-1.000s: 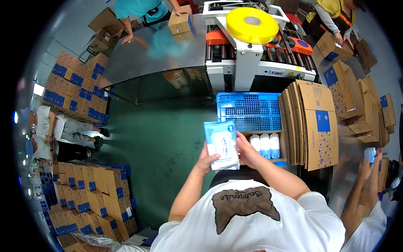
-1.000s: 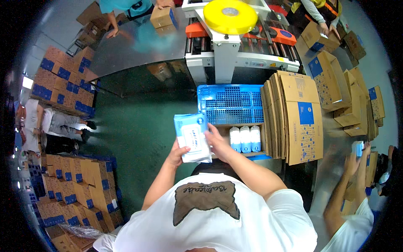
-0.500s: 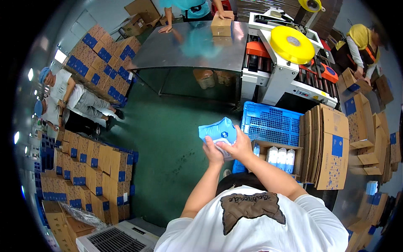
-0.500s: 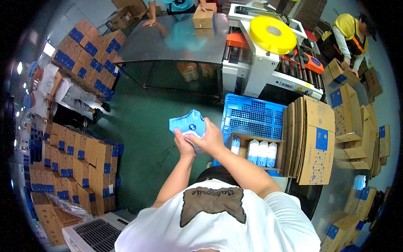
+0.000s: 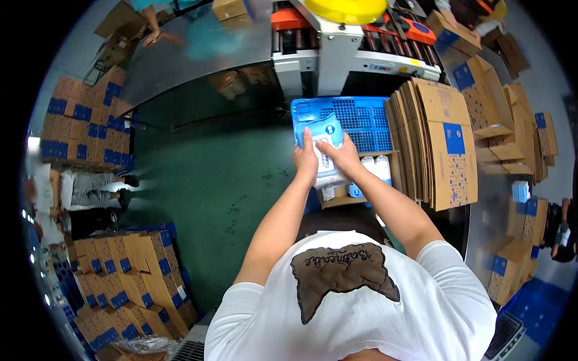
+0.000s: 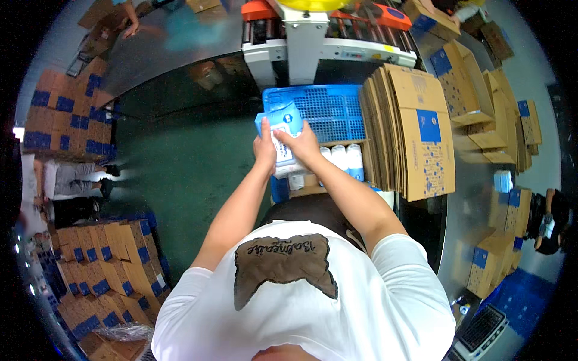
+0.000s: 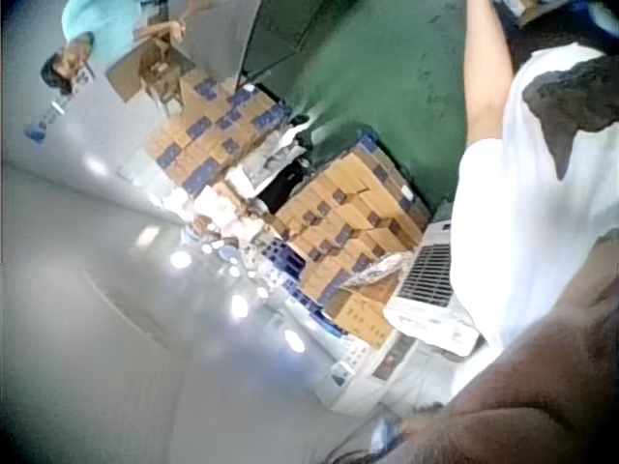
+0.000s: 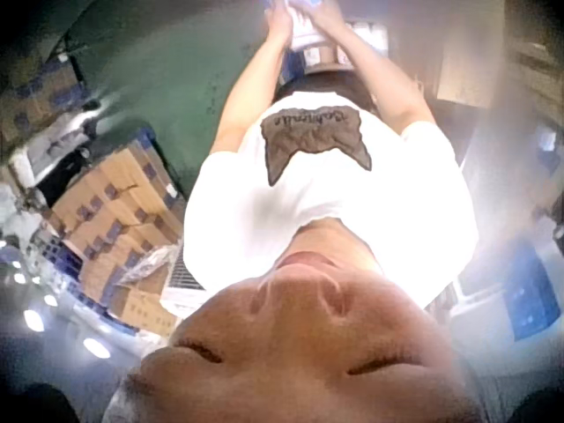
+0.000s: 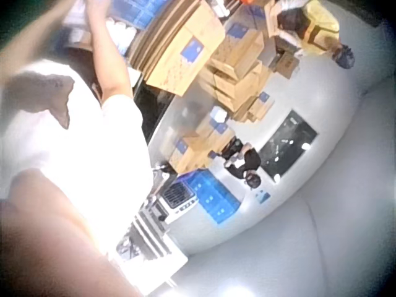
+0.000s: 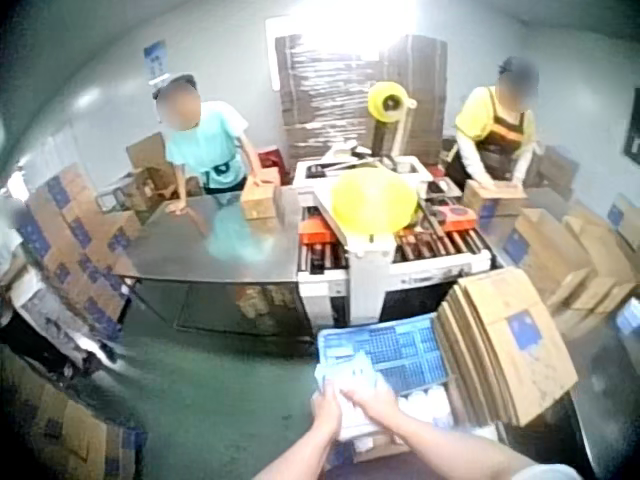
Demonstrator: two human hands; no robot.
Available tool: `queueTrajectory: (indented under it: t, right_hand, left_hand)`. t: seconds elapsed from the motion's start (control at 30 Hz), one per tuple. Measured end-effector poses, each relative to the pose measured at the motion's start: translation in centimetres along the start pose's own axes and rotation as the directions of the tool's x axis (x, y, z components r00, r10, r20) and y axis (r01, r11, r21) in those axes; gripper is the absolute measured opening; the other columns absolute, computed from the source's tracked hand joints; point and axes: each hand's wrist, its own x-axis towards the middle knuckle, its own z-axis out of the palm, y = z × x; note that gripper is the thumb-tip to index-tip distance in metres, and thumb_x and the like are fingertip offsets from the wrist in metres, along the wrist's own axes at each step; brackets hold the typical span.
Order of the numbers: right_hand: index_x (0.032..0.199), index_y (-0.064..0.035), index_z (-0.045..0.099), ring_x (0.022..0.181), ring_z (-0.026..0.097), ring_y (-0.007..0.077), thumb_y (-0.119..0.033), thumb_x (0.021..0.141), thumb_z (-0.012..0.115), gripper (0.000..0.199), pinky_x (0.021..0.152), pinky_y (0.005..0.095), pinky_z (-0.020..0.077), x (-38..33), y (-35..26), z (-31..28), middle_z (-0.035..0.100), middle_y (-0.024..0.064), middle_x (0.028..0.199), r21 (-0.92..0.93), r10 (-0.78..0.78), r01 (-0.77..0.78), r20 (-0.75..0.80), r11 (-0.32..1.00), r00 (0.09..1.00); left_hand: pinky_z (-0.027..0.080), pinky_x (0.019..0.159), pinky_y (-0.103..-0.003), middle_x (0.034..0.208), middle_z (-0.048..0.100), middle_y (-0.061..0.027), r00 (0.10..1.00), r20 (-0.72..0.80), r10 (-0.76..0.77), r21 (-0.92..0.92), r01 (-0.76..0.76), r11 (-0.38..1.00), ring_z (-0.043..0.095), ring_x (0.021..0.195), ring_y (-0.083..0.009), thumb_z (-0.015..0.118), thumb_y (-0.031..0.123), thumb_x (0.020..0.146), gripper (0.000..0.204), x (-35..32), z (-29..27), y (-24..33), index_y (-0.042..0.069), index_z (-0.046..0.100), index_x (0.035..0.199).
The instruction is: The person packs blue-and-white rectangular packages into small cardboard boxes, organizes them in a blue plastic crate, and then places the filled boxes onto a conveyor belt or hands them to other workers in a warehouse setting.
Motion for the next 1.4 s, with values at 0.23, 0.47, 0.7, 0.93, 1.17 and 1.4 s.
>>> queueTrajectory:
  t: [0.23,0.47,0.7,0.93,1.17,1.4]
  right_hand:
    - [0.117,0.0001,0.036,0.09,0.059,0.0227,-0.017,0.071,0.073,0.061,0.076,0.0355,0.0512,0.1,1.5,-8.6,0.055,0.0148,0.105,0.376,0.253,-0.231,-0.011,0.898,0.967]
    - [0.126,-0.0039,0.031,0.103,0.053,0.0232,-0.013,0.056,0.081,0.086,0.089,0.0352,0.0431,-1.5,9.7,-13.3,0.054,0.0127,0.111,-0.066,0.365,-0.36,0.242,0.93,0.899]
    - [0.118,0.0013,0.037,0.101,0.049,0.0334,-0.031,0.06,0.079,0.078,0.083,0.0425,0.0425,0.0,18.2,-5.2,0.05,0.0183,0.107,-0.544,0.344,-0.444,-0.281,0.712,0.896]
    - [0.111,-0.0038,0.042,0.103,0.043,0.0355,-0.02,0.07,0.07,0.052,0.085,0.0442,0.0367,-2.6,16.2,-3.8,0.044,0.0185,0.109,-0.746,0.136,-0.288,-0.26,0.601,0.956]
    - [0.099,-0.0091,0.044,0.078,0.056,0.0371,-0.016,0.076,0.061,0.03,0.065,0.0454,0.045,0.1,21.7,-4.5,0.054,0.0183,0.089,-0.826,0.171,-0.031,0.081,0.563,0.982]
    - [0.094,-0.0091,0.047,0.082,0.057,0.0341,-0.018,0.075,0.062,0.025,0.07,0.0422,0.0466,0.4,19.7,-5.7,0.055,0.0161,0.091,-0.747,0.234,-0.072,0.114,0.661,0.966]
  left_hand:
    - [0.044,0.063,-0.028,0.082,0.06,-0.0071,0.985,0.168,0.031,0.215,-0.067,0.974,0.054,0.071,-0.0126,0.04,0.056,0.086,0.055,3.6,1.4,-3.5,0.003,0.054,0.088]
    - [0.044,0.084,-0.039,0.109,0.056,-0.023,0.971,0.14,-0.191,0.809,-0.001,0.588,0.056,0.099,-0.0351,0.066,0.044,0.071,0.074,2.6,-4.2,-18.1,-0.002,0.042,0.123]
    - [0.044,0.082,-0.043,0.102,0.058,-0.0243,0.967,0.135,-0.217,0.861,-0.006,0.509,0.055,0.095,-0.0388,0.052,0.016,0.076,0.047,0.7,-3.6,-19.5,0.004,0.046,0.12]
    - [0.045,0.08,-0.045,0.099,0.058,-0.0254,0.967,0.156,-0.204,0.84,-0.021,0.542,0.056,0.092,-0.0397,0.051,0.016,0.078,0.047,0.1,-3.9,-19.3,0.008,0.044,0.124]
    - [0.045,0.078,-0.044,0.098,0.058,-0.0254,0.963,0.183,-0.198,0.834,-0.046,0.549,0.057,0.09,-0.0396,0.052,0.016,0.078,0.051,0.4,-3.8,-19.1,0.008,0.041,0.127]
    - [0.046,0.078,-0.043,0.099,0.059,-0.0239,0.961,0.164,-0.222,0.845,-0.021,0.534,0.057,0.09,-0.0386,0.052,0.014,0.076,0.05,0.3,-3.9,-19.0,0.006,0.043,0.125]
